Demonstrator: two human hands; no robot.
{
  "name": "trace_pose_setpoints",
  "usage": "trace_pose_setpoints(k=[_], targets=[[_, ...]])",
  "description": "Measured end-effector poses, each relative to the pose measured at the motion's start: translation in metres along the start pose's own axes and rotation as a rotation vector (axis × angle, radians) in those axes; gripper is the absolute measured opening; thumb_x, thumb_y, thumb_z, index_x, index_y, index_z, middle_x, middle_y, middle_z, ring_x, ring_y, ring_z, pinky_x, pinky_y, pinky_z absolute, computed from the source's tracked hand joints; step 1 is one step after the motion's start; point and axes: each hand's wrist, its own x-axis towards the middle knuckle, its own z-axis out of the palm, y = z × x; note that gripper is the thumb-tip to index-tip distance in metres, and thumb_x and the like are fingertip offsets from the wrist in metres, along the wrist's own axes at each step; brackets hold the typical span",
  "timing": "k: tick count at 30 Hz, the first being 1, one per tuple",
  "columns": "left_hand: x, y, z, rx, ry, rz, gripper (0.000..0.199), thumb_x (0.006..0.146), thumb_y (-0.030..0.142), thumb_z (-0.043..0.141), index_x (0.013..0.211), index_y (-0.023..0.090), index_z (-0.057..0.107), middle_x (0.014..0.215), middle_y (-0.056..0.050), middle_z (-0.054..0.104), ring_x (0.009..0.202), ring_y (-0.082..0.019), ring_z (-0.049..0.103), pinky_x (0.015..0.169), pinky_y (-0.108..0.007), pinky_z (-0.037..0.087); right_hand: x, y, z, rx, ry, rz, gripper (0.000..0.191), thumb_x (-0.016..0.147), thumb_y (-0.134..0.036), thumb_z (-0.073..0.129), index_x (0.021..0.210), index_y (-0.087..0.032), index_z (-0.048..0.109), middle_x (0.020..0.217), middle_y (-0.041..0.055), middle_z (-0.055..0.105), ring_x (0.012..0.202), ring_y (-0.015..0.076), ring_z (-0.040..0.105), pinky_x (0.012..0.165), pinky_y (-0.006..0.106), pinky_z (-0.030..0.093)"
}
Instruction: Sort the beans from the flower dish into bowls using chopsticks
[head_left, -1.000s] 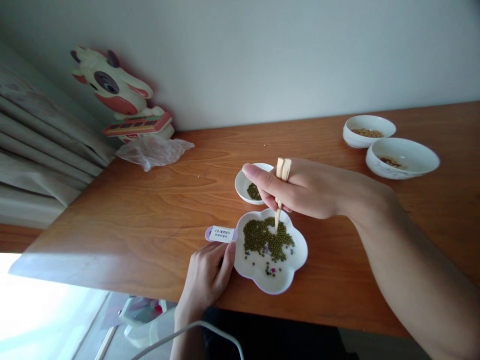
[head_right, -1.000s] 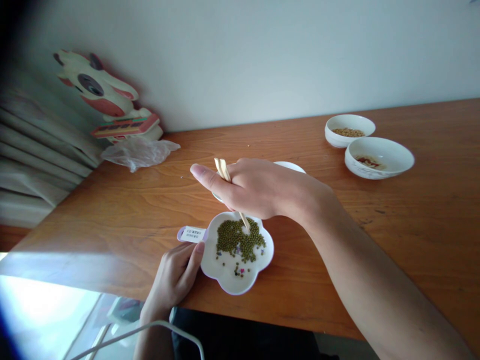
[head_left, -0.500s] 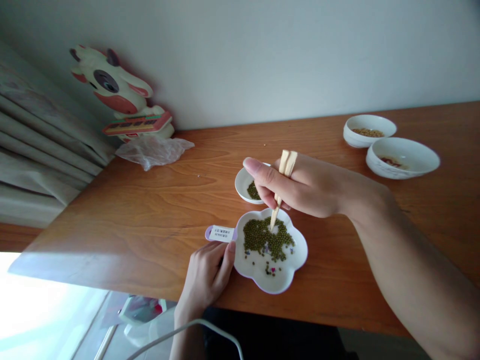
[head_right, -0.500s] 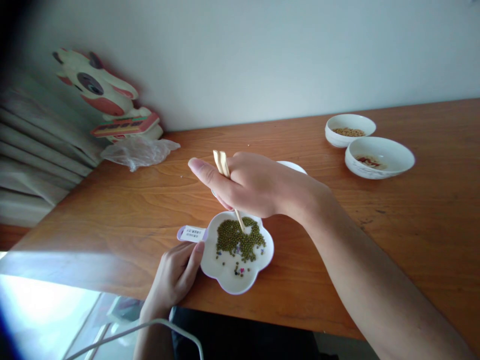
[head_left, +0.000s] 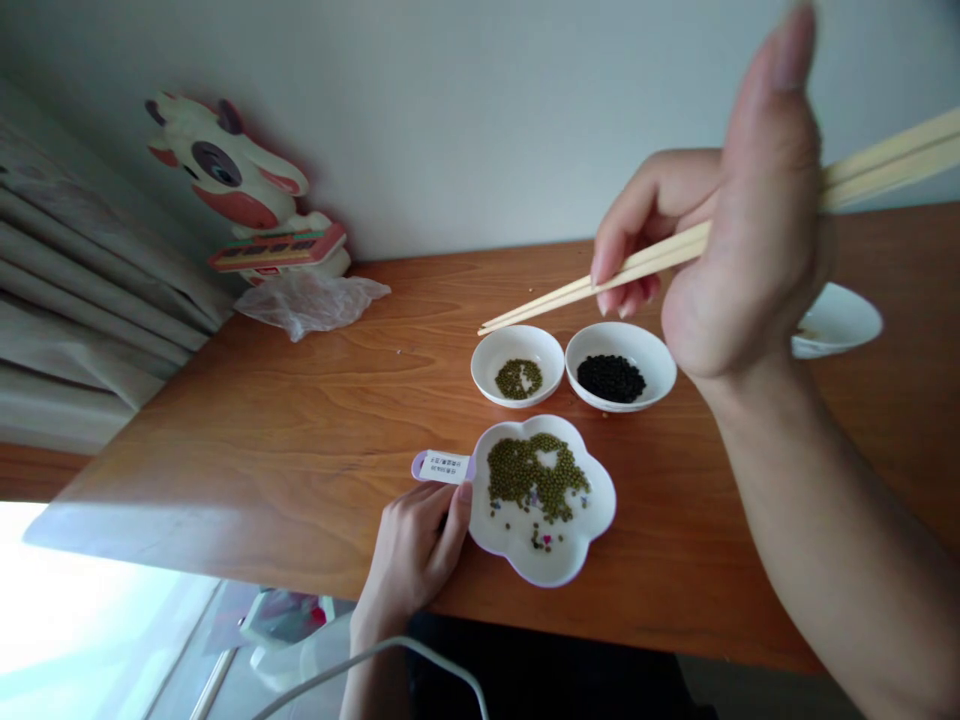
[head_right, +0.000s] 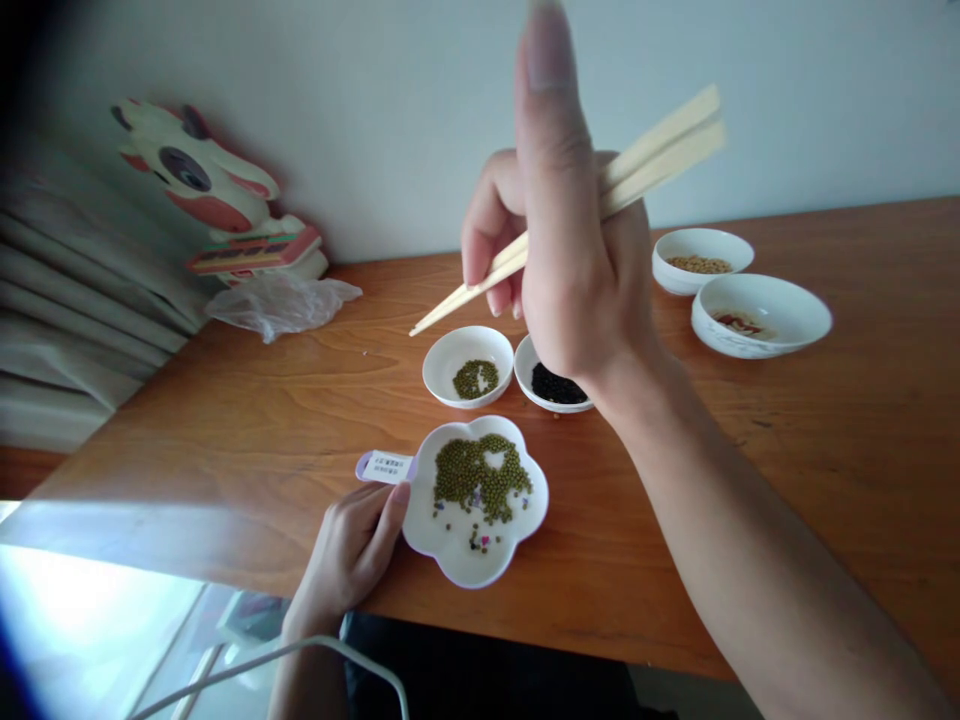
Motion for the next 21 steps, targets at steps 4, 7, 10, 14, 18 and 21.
trace_pose_setpoints(k=[4, 7, 10, 14, 18, 21], targets=[[0.000, -0.001, 0.000, -0.005, -0.001, -0.003, 0.039, 0.108, 0.033, 0.040, 0.072, 0.019, 0.047, 0.073, -0.001, 0.060, 0.066, -0.012, 0.050, 0.068, -0.027, 0.036, -0.001, 0.001, 0.007, 0.020, 0.044, -0.009, 0.075, 0.085, -0.086, 0.039, 0.077, -0.020, 0.072, 0.056, 0.0072, 0.062, 0.065, 0.0234, 0.064, 0.058, 0.034, 0.047], [0.000, -0.002, 0.001, -0.006, 0.000, -0.005, 0.039, 0.108, 0.033, 0.039, 0.072, 0.019, 0.047, 0.072, -0.001, 0.059, 0.065, -0.012, 0.049, 0.068, -0.027, 0.035, -0.006, 0.000, 0.014, 0.066, 0.175, -0.026, 0.076, 0.089, -0.085, 0.031, 0.070, -0.021, 0.068, 0.055, 0.0066, 0.061, 0.060, 0.0213, 0.061, 0.057, 0.035, 0.045], [-0.001, -0.002, 0.001, -0.003, 0.002, -0.006, 0.039, 0.108, 0.033, 0.040, 0.072, 0.019, 0.047, 0.072, -0.001, 0.060, 0.066, -0.012, 0.050, 0.068, -0.027, 0.036, -0.010, -0.003, 0.020, 0.107, 0.256, -0.070, 0.076, 0.098, -0.075, 0.023, 0.063, -0.021, 0.063, 0.052, 0.0045, 0.058, 0.056, 0.0172, 0.058, 0.057, 0.033, 0.043], [-0.001, -0.001, 0.001, -0.010, 0.003, -0.006, 0.039, 0.108, 0.033, 0.040, 0.072, 0.019, 0.047, 0.072, -0.001, 0.060, 0.066, -0.012, 0.050, 0.068, -0.027, 0.036, -0.014, -0.008, 0.028, 0.048, -0.080, -0.115, 0.073, 0.104, -0.065, 0.023, 0.062, -0.019, 0.061, 0.055, 0.0011, 0.060, 0.054, 0.0121, 0.056, 0.056, 0.030, 0.040], [0.000, -0.001, 0.001, -0.011, -0.006, -0.002, 0.039, 0.108, 0.033, 0.040, 0.073, 0.019, 0.048, 0.072, -0.001, 0.061, 0.066, -0.012, 0.050, 0.068, -0.027, 0.036, -0.017, -0.008, 0.034, -0.022, -0.265, -0.130, 0.073, 0.105, -0.062, 0.020, 0.064, -0.018, 0.061, 0.055, -0.0006, 0.056, 0.052, 0.0110, 0.049, 0.057, 0.030, 0.039], [0.000, -0.001, 0.001, -0.015, 0.001, 0.001, 0.039, 0.108, 0.033, 0.040, 0.073, 0.019, 0.048, 0.072, -0.001, 0.061, 0.066, -0.012, 0.050, 0.068, -0.027, 0.036, -0.018, -0.005, 0.038, -0.056, -0.304, -0.103, 0.078, 0.104, -0.065, 0.014, 0.066, -0.018, 0.063, 0.056, -0.0005, 0.054, 0.052, 0.0110, 0.048, 0.058, 0.030, 0.038]])
